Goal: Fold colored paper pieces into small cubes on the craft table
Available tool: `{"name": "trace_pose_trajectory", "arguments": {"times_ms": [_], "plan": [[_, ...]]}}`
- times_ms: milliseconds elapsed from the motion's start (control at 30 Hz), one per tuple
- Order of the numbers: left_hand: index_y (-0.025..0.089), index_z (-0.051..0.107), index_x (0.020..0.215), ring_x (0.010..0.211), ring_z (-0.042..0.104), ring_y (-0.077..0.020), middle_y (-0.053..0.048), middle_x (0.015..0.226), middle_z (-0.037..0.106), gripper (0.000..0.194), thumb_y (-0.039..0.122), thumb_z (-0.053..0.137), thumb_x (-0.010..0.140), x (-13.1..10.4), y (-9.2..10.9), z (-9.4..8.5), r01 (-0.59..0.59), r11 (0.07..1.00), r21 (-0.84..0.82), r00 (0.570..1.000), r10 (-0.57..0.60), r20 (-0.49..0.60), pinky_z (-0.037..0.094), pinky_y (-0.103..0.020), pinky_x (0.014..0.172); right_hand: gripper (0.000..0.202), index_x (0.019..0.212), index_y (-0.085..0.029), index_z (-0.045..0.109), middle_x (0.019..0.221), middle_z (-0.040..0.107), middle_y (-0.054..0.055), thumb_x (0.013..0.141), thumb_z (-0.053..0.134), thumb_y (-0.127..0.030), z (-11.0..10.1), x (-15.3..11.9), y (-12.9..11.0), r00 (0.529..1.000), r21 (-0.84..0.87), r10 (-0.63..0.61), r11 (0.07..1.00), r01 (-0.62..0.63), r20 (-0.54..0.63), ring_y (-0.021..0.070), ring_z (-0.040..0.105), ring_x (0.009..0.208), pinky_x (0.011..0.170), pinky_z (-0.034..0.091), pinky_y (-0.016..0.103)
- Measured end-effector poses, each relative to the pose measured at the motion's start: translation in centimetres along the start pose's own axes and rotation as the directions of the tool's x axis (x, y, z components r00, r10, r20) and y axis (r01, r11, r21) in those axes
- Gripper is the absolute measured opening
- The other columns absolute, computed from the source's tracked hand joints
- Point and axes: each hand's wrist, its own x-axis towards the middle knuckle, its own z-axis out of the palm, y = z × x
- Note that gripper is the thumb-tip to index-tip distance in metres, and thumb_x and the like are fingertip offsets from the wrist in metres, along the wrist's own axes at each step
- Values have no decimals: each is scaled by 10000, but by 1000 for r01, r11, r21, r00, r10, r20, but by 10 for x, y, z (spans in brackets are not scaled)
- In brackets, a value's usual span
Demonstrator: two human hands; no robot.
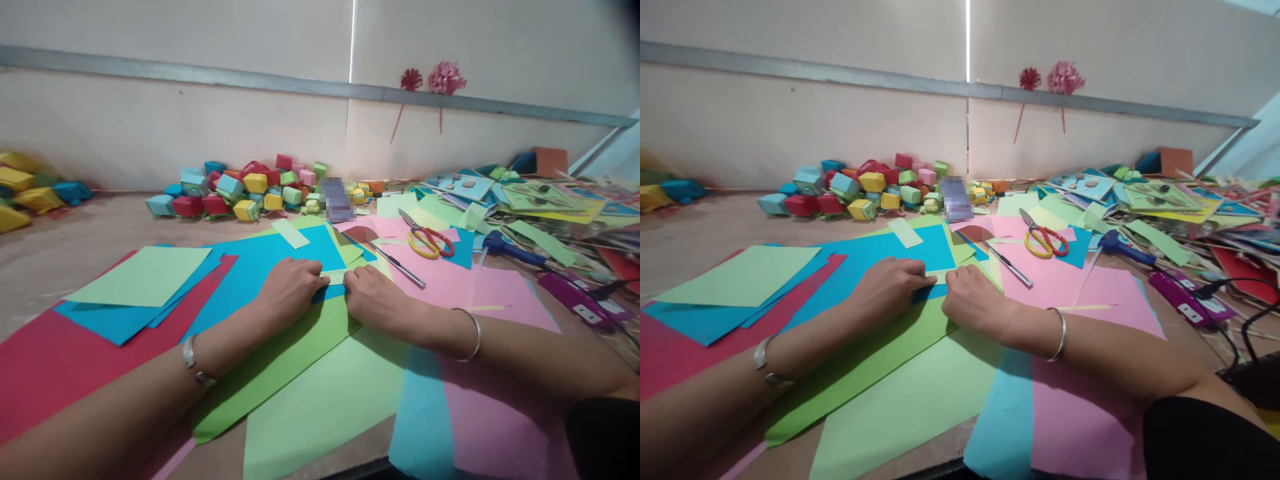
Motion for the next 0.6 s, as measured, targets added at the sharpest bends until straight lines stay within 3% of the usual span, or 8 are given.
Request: {"name": "trace_pose_trajectory", "arguments": {"times_ms": [100, 367, 600], "plan": [[194, 763, 1016, 657, 598, -234, -84, 741, 681, 360, 42, 536, 782, -3, 6, -3, -32, 997, 64, 999, 31, 11, 288, -358, 588, 225, 801, -105, 688, 814, 647, 142, 825, 513, 35, -4, 2, 0, 999, -6, 13, 1000, -13, 40, 233, 549, 779, 639, 296, 348], [122, 735, 1003, 845, 633, -280, -136, 902, 723, 250, 133, 500, 919, -26, -9, -1, -211, 963, 170, 977, 213, 10, 359, -388, 641, 207, 768, -125, 667, 797, 643, 127, 827, 539, 26, -10, 8, 5, 994, 7, -38, 999, 38, 104, 226, 563, 771, 605, 271, 334], [130, 719, 1123, 965, 671, -282, -136, 1069, 748, 372, 94, 395, 945, -41, -21, -9, -223, 960, 168, 975, 217, 54, 446, -379, 690, 191, 784, -111, 675, 803, 656, 135, 815, 543, 23, -9, 6, 6, 992, -7, -76, 997, 77, 96, 227, 584, 793, 608, 299, 326]]}}
